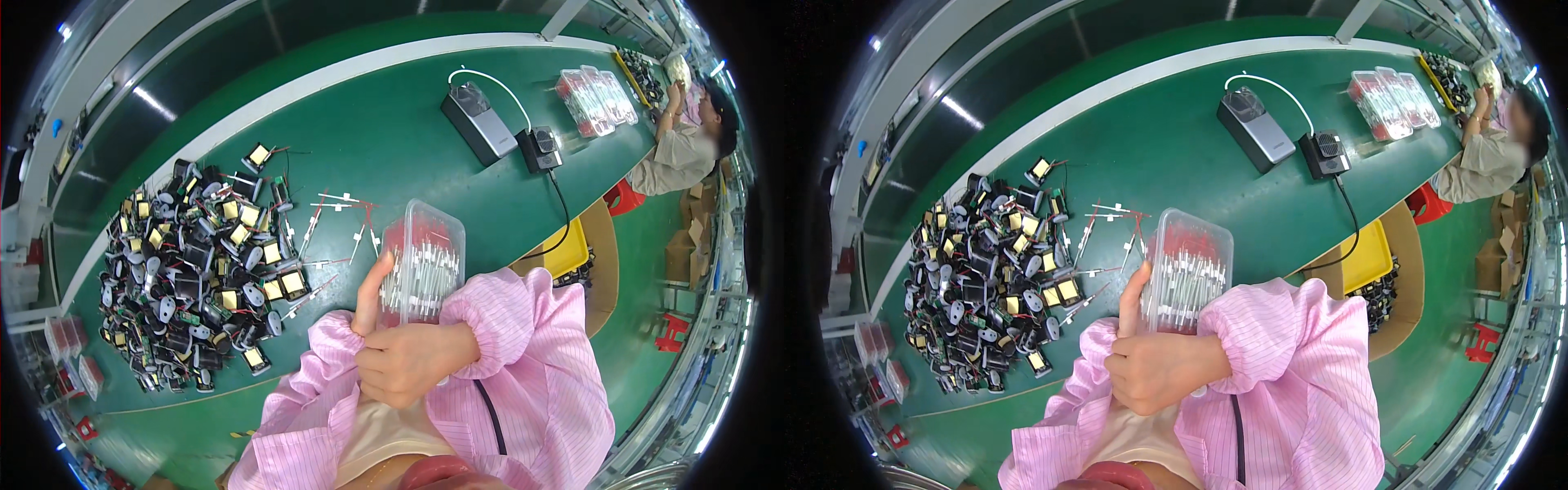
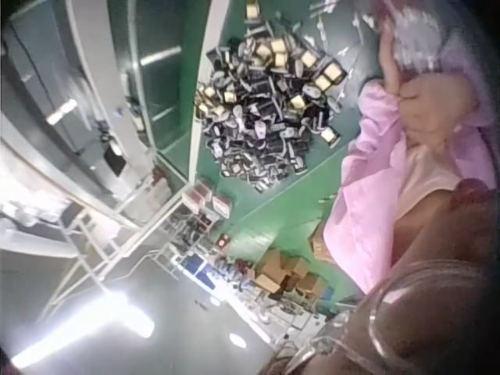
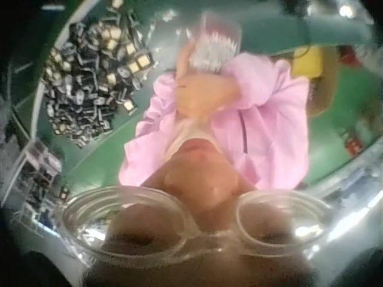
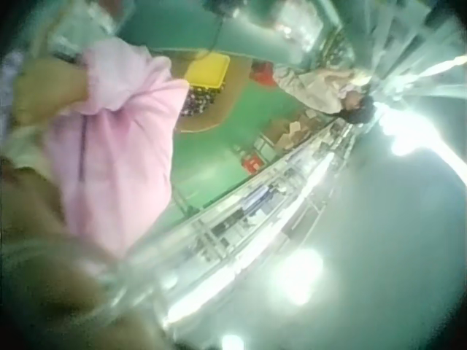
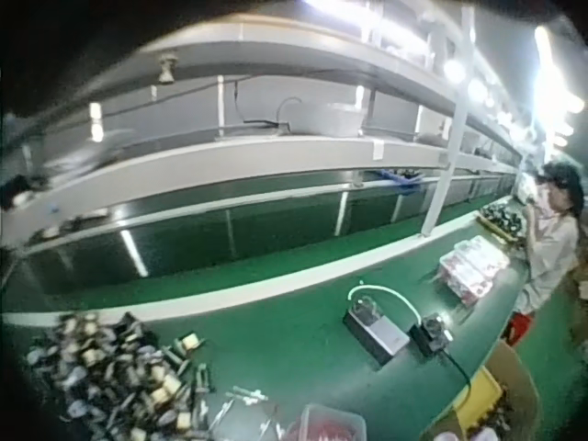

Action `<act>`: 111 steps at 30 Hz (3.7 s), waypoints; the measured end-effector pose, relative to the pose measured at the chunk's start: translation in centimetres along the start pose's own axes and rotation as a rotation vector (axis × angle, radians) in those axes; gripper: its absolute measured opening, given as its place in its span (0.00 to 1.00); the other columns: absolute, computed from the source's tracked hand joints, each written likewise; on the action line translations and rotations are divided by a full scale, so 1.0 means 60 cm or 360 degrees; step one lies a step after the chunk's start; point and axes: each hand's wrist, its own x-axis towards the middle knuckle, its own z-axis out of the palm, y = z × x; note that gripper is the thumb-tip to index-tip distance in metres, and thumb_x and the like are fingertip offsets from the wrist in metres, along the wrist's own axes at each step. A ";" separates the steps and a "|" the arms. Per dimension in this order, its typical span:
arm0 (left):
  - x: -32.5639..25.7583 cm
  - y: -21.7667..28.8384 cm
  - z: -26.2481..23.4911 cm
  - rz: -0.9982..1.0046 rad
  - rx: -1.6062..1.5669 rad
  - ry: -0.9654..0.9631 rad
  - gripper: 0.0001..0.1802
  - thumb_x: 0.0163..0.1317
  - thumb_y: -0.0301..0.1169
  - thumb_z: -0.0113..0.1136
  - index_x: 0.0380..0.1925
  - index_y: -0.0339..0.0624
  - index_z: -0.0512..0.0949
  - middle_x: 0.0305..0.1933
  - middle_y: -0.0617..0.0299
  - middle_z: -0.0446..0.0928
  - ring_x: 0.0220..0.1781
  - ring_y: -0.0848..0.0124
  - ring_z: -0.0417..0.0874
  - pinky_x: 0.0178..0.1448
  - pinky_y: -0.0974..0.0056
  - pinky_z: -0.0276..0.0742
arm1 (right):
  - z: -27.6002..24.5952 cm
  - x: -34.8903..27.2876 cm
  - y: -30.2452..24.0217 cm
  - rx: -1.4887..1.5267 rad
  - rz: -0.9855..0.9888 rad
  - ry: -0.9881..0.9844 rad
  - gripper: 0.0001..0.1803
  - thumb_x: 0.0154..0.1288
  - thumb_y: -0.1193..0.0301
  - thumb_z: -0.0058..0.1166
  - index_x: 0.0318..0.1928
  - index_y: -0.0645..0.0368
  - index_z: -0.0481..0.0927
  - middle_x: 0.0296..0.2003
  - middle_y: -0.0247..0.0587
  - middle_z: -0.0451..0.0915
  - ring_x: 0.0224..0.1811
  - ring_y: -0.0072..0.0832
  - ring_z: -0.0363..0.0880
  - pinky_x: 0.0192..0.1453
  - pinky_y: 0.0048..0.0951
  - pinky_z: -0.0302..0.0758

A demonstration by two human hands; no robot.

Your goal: The person opens a plastic container of red and white wire connectors and pours them onto a green workbench. They then pick up small electronic modules from a pile and insert the connectors into the modules one by one, repeating the process for multiple units.

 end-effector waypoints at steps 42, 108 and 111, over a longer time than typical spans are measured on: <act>-0.058 -0.002 -0.003 0.1851 0.2239 0.0046 0.71 0.30 0.40 0.83 0.68 0.26 0.43 0.63 0.42 0.59 0.63 0.51 0.65 0.66 0.53 0.63 | -0.070 -0.076 -0.010 -0.0398 0.1080 0.0535 0.21 0.46 0.64 0.67 0.39 0.65 0.80 0.39 0.46 0.83 0.41 0.39 0.84 0.38 0.32 0.80; -0.034 0.038 -0.089 0.1015 0.1719 -0.1149 0.59 0.36 0.25 0.78 0.68 0.33 0.52 0.67 0.49 0.54 0.70 0.63 0.60 0.67 0.60 0.64 | -0.038 0.008 0.050 0.0349 0.0355 0.0308 0.10 0.39 0.69 0.58 0.16 0.59 0.70 0.18 0.35 0.65 0.19 0.29 0.67 0.21 0.28 0.62; -0.034 0.033 -0.093 0.0865 0.1641 -0.1127 0.57 0.36 0.25 0.78 0.67 0.33 0.54 0.64 0.51 0.56 0.68 0.64 0.62 0.66 0.60 0.66 | -0.040 -0.001 0.079 0.0486 0.0652 0.0382 0.11 0.43 0.68 0.59 0.17 0.58 0.71 0.18 0.34 0.67 0.19 0.31 0.68 0.22 0.30 0.64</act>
